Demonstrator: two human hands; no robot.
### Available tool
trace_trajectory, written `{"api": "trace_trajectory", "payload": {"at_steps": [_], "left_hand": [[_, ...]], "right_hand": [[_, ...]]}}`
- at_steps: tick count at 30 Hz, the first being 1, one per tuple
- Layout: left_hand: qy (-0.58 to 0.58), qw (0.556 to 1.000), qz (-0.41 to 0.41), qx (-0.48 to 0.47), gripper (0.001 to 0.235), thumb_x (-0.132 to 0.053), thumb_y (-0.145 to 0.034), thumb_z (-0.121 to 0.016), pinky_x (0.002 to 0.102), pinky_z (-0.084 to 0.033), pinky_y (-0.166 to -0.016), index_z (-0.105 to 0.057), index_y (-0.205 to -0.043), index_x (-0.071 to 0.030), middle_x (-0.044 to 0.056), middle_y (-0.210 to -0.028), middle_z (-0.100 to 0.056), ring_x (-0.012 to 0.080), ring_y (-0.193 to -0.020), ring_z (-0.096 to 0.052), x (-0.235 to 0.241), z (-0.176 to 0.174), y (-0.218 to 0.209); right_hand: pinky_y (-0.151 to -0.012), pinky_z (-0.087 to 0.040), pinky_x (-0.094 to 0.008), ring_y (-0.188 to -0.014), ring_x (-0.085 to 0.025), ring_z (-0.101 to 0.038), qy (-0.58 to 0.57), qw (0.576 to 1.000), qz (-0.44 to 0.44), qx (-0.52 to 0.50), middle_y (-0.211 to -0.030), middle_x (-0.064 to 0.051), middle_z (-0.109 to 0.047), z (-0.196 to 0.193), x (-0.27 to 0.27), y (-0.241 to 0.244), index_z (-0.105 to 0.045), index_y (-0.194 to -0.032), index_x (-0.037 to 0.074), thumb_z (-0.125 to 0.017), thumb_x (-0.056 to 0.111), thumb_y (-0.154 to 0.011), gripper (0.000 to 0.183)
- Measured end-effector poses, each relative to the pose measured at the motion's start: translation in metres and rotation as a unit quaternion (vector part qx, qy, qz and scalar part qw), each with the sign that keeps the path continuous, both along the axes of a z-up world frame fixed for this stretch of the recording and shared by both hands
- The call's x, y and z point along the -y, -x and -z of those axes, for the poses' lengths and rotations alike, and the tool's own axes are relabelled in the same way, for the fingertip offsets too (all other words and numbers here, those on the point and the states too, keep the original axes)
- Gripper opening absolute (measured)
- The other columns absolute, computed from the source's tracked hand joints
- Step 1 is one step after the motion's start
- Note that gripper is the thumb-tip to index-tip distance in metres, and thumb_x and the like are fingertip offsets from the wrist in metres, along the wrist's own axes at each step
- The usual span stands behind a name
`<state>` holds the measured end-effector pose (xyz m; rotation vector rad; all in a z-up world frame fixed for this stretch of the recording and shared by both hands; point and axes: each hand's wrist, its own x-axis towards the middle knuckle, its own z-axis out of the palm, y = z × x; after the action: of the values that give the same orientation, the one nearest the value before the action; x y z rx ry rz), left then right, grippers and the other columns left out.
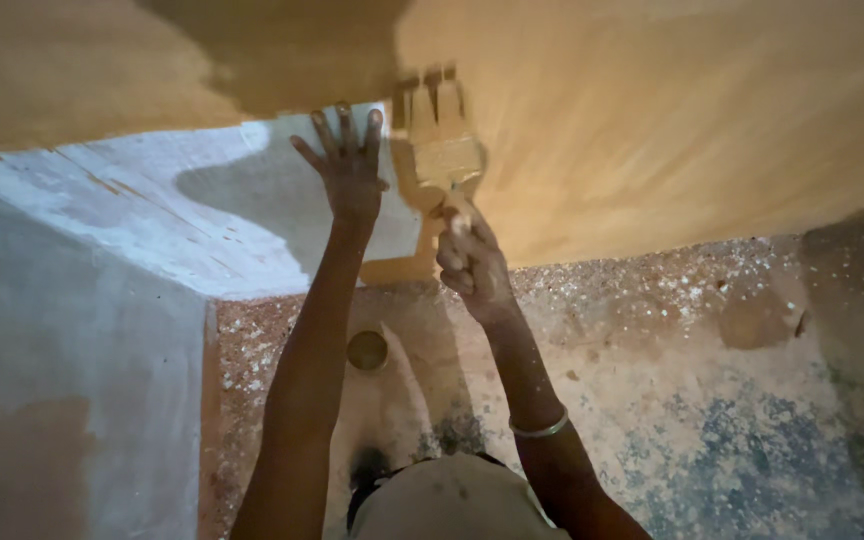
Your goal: The person paints a wall with a brush, repeatedly dipping the brush into a small container on the floor to reload paint. The wall is partially painted in a light yellow color over a white base.
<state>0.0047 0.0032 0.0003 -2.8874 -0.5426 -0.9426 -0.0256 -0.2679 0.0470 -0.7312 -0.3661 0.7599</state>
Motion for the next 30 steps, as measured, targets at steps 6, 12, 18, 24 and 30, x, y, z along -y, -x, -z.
{"api": "trace_trajectory", "payload": {"at_steps": [6,12,18,24,30], "left_hand": [[0.005,0.999,-0.018,-0.035,0.128,-0.050,-0.064,-0.093,0.089,-0.001,-0.111,-0.020,-0.167,-0.028,0.021,-0.172,-0.002,0.0568,-0.153,0.001,-0.002,0.000,-0.005],[-0.010,1.000,-0.013,-0.009,0.132,-0.051,-0.061,-0.093,0.089,-0.003,-0.111,-0.019,-0.168,-0.029,0.019,-0.172,0.002,0.0568,-0.152,0.001,-0.004,0.001,-0.006],[-0.054,0.998,-0.010,0.035,0.135,-0.053,-0.063,-0.095,0.089,-0.007,-0.110,-0.016,-0.170,-0.029,0.022,-0.171,0.000,0.0553,-0.153,-0.003,-0.003,0.010,-0.002],[-0.027,0.999,-0.019,0.000,0.133,-0.054,-0.062,-0.094,0.090,-0.007,-0.112,-0.019,-0.169,-0.027,0.023,-0.172,0.000,0.0577,-0.153,-0.003,0.002,0.010,0.000],[-0.026,0.999,-0.002,0.034,0.128,-0.047,-0.061,-0.095,0.088,-0.004,-0.113,-0.026,-0.167,-0.029,0.017,-0.173,0.000,0.0544,-0.154,-0.003,0.002,0.003,0.000]], "right_hand": [[-0.037,-0.033,-0.018,-0.050,-0.003,-0.039,0.151,0.987,0.039,0.033,-0.075,0.004,-0.052,0.033,-0.025,-0.006,-0.049,-0.141,0.005,-0.055,0.034,-0.105,0.047],[-0.041,-0.037,-0.022,-0.052,-0.009,-0.046,-0.020,0.980,-0.073,-0.184,-0.073,0.003,-0.052,0.196,-0.032,-0.021,-0.055,-0.115,0.007,-0.055,0.038,-0.106,0.032],[-0.038,-0.031,-0.019,-0.049,-0.004,-0.040,0.054,0.990,-0.040,-0.127,-0.069,0.007,-0.047,0.099,-0.023,-0.032,-0.057,-0.115,0.005,-0.063,0.025,-0.102,0.025],[-0.037,-0.028,-0.014,-0.049,0.000,-0.035,0.015,1.000,0.003,0.004,-0.086,0.007,-0.059,-0.057,-0.001,-0.005,-0.055,-0.129,0.011,-0.059,0.030,-0.102,0.033],[-0.036,-0.031,-0.018,-0.046,-0.002,-0.039,0.026,0.997,-0.022,-0.066,-0.069,0.007,-0.053,0.061,-0.023,-0.015,-0.061,-0.129,0.010,-0.055,0.035,-0.103,0.037]]}}
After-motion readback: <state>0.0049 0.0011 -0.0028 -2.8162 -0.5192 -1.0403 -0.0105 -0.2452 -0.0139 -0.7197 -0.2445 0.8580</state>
